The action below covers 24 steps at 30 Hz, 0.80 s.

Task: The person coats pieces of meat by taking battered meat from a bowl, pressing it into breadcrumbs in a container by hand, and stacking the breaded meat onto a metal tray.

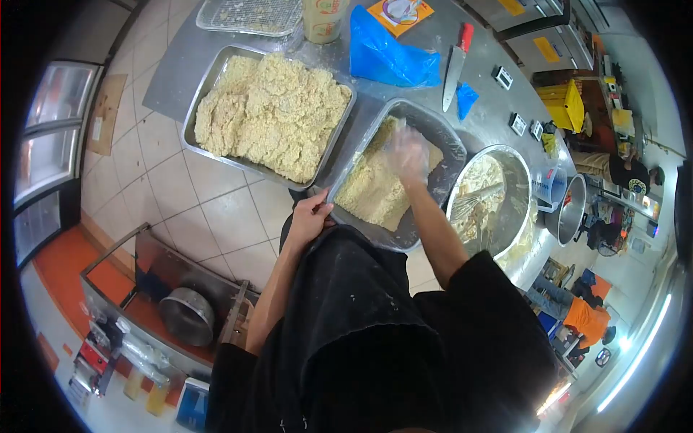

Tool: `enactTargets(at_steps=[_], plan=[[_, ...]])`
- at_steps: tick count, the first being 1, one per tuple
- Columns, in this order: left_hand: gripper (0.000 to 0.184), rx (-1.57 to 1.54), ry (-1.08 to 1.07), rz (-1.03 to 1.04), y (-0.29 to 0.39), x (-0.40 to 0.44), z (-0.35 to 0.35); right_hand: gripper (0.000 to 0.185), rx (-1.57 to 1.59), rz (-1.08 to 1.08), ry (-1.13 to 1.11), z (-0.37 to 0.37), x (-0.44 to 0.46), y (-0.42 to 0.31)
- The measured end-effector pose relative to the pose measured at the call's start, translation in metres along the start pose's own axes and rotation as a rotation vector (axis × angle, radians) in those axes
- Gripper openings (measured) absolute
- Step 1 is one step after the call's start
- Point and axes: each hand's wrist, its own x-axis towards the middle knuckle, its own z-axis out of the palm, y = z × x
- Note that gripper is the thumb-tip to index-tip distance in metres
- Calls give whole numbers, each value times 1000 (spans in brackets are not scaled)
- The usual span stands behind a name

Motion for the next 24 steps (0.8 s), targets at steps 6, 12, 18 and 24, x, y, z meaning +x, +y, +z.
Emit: enactTargets(at_steps=[6,12,18,24], plan=[[42,62,32,-87,16,1,4,33,45,127,40,14,32,-26],[42,228,52,74,24,-5,5,37,268,239,146,-30,26,-41],[44,459,77,102,22,1,4,43,108,143,152,39,-2,-53],[43,362,154,132,5,-11,12,51,347,252,222,-14,-34,-42]])
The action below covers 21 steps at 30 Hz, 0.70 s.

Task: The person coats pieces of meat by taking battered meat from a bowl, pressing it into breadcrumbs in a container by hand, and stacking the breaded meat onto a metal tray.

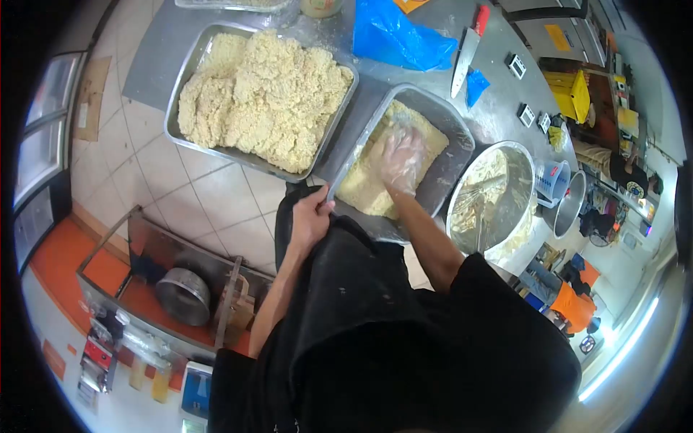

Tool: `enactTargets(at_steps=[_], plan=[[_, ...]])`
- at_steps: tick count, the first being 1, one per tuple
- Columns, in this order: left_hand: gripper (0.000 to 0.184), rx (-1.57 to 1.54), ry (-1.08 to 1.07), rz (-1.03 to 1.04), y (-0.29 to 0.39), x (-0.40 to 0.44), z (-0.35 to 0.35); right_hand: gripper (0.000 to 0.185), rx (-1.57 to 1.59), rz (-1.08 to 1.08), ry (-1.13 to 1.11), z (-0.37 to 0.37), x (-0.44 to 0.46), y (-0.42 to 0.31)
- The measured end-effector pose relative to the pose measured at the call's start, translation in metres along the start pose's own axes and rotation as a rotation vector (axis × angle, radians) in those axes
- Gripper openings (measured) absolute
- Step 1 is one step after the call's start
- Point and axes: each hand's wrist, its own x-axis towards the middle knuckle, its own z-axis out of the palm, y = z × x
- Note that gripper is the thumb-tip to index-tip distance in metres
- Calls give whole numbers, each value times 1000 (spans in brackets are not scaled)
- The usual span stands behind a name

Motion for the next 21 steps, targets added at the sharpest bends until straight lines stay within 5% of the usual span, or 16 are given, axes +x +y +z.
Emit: enactTargets(at_steps=[2,3,7,10,13,18,19,20,21], plan=[[42,23,14,33,10,6,0,54,-93,-109,58,13,-20,18],[42,41,39,28,11,15,-3,52,90,-39,76,6,-19,5],[41,102,-26,-50,24,5,-4,51,-57,20,-133,-6,-13,4],[41,77,-48,-63,18,3,-7,47,-40,215,-65,-12,-9,-22],[42,96,-91,-86,14,10,-4,47,-90,-28,82,23,-8,-35],[44,-15,-131,-180,26,1,-9,48,145,46,173,23,11,-25],[44,105,-51,86,12,6,-4,48,242,59,210,21,26,-18],[44,40,-77,-14,-3,2,-2,49,340,70,238,15,32,-8],[44,-24,-102,-109,9,-1,-5,53,205,204,-377,-65,64,-26]])
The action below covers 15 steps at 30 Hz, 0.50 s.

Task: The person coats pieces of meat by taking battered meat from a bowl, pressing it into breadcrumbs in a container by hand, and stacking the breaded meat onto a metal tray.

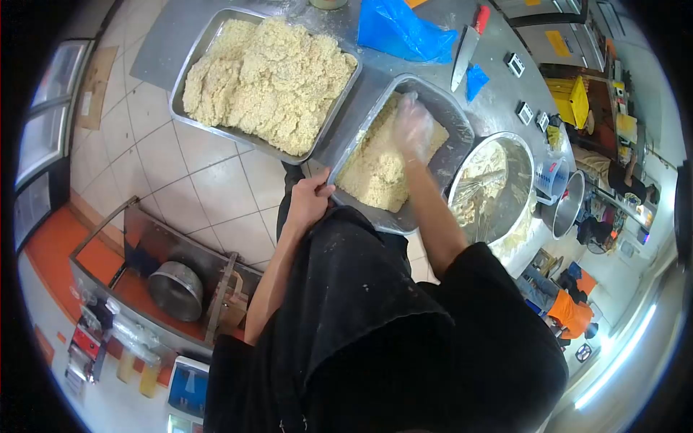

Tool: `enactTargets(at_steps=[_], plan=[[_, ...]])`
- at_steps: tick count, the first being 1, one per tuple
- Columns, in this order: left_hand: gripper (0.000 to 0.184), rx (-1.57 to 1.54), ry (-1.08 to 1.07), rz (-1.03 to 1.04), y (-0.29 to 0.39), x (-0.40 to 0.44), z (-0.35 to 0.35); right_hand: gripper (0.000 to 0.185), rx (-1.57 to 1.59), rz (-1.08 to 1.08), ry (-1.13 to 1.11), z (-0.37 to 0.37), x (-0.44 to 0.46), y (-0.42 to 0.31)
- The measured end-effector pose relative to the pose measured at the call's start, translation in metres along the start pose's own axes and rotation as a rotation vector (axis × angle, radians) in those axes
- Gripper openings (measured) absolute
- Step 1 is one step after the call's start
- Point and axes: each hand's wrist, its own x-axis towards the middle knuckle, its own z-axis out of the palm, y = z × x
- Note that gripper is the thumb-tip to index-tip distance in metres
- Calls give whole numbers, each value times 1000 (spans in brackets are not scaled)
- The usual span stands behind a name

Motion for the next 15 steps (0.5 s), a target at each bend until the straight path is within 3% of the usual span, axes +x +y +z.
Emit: enactTargets(at_steps=[1,3,5,6,8,10,13,15], plan=[[43,-68,-29,-87,7,-1,-1,55,-110,-24,-141,-16,10,4],[42,-119,0,-23,-7,6,2,60,-338,-61,-432,-35,38,15],[42,-119,16,17,-11,2,4,62,-339,-485,-492,2,29,68],[42,-95,20,31,-8,2,3,60,-313,-618,-260,36,6,99],[42,-90,31,52,-7,1,1,58,-393,-631,-336,42,-3,100],[42,-125,39,65,-14,5,3,62,-601,-353,-941,-3,-1,57],[43,-75,61,117,-24,12,6,55,-358,-361,-757,-66,-32,18],[43,-142,35,83,-22,12,6,48,-465,-380,-594,-65,-17,44]])
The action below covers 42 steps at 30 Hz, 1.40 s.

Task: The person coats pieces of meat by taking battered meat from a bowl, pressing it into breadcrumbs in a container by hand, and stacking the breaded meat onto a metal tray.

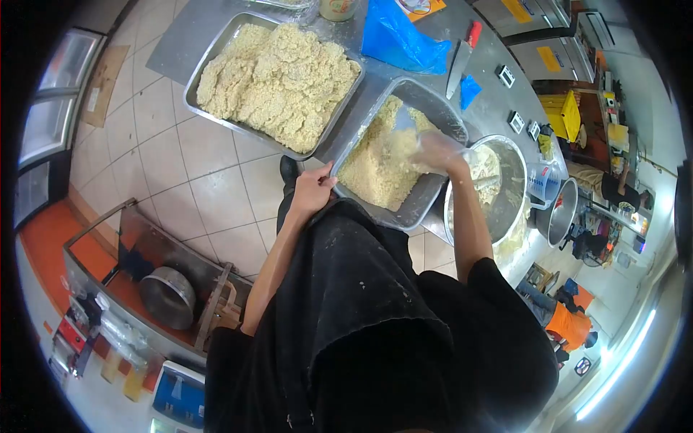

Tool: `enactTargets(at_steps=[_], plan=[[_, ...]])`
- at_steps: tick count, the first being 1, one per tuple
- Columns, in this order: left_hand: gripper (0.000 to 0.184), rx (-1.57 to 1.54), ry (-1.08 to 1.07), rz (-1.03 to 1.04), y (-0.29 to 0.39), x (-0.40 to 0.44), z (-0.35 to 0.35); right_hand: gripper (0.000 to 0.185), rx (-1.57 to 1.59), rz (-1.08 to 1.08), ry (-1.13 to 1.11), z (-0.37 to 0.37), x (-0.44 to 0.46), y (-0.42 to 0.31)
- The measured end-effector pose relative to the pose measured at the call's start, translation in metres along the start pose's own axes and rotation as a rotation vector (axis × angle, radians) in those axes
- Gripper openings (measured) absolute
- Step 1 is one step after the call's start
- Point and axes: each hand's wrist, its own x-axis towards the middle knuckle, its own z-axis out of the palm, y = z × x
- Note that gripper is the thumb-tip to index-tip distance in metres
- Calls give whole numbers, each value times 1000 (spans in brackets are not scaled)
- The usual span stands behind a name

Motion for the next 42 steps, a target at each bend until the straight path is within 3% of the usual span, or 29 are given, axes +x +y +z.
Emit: enactTargets(at_steps=[2,3,6,9,11,14,16,17,21,24,27,30,36,41,42], plan=[[43,-24,-12,-11,2,-1,1,48,-130,42,166,-18,-29,-23],[43,-15,-13,-2,2,-2,0,57,-114,95,97,-33,-47,-48],[43,-24,-19,1,4,-2,0,61,206,-98,463,25,-45,-10],[43,-64,-25,-10,4,-3,1,56,407,540,115,72,-26,3],[43,-76,-28,-12,2,-3,1,53,637,620,74,108,-21,-8],[43,-66,-44,-3,-4,-2,3,48,1181,232,169,136,-11,-54],[44,-66,-55,3,-6,0,2,45,1695,204,52,125,-1,-83],[44,-81,-54,-9,-5,-1,3,46,2129,303,-94,116,2,-93],[45,-68,-67,4,0,-4,3,44,2249,220,-22,149,37,-63],[45,-25,-69,35,0,-3,3,42,2249,2,163,118,27,-43],[45,-25,-72,34,-3,-2,3,43,1899,261,481,77,20,-18],[45,-30,-64,25,-5,-1,4,42,1308,459,771,53,27,9],[43,-31,-60,22,0,-3,3,47,857,466,655,20,16,5],[43,50,-27,55,3,-4,2,42,624,172,575,15,13,-20],[43,37,-22,43,0,-3,2,42,427,118,581,19,27,-26]])
